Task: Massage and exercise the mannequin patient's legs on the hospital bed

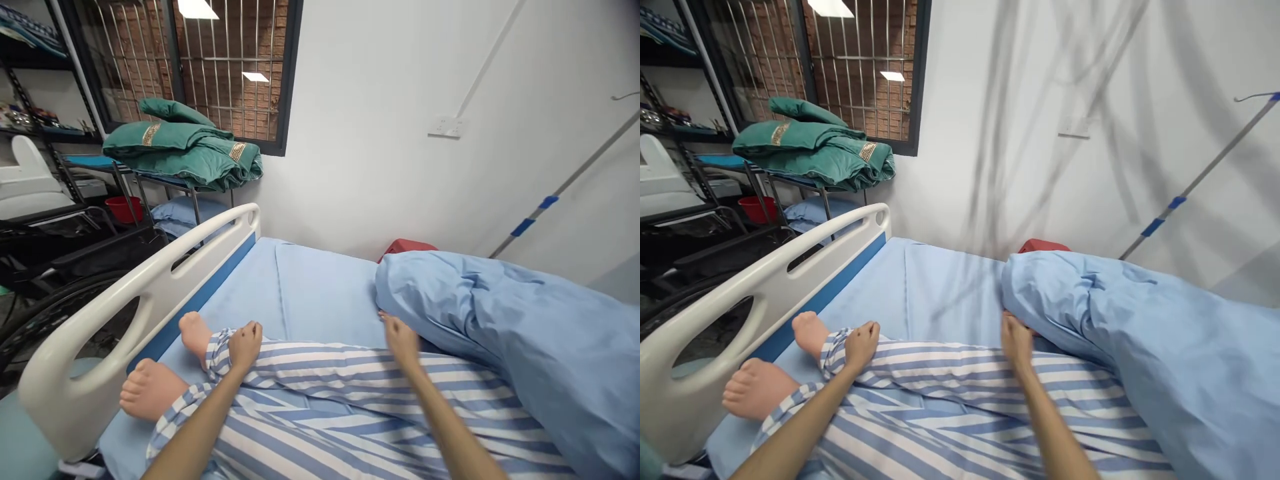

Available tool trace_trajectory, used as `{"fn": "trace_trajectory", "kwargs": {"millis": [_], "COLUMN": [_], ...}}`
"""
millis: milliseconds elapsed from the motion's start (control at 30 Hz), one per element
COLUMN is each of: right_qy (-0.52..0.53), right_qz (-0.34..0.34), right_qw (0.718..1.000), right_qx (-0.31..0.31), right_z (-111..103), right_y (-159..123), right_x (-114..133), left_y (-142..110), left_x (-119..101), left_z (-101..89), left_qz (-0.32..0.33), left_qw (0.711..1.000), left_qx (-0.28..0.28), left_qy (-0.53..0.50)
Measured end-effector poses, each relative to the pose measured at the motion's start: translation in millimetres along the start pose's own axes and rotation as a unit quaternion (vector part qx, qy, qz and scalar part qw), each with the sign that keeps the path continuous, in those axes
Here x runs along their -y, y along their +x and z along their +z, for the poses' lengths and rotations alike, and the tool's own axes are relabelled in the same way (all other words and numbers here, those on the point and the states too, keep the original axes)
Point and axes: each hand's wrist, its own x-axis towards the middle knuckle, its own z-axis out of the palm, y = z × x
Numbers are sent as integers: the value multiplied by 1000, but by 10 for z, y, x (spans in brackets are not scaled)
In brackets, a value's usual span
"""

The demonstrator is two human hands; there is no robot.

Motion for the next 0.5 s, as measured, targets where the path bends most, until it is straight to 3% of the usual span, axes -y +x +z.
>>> {"fn": "trace_trajectory", "kwargs": {"millis": [67,167,233,333,500], "right_qy": [191,248,325,362,388], "right_qz": [-16,-40,-50,-35,-44], "right_qw": [980,964,933,912,897], "right_qx": [50,89,149,187,207], "right_z": [404,1063,1417,1717,1779], "right_y": [-343,-893,-1189,-1438,-1472], "right_x": [702,1588,1954,2154,2076], "left_y": [-1,13,31,58,115], "left_x": [10,50,91,150,142], "left_z": [-7,-4,9,23,-25], "left_qz": [1,-1,2,5,-17], "left_qw": [1000,1000,1000,998,985], "left_qx": [4,-3,-3,2,5], "left_qy": [-4,-20,-29,-60,-174]}}
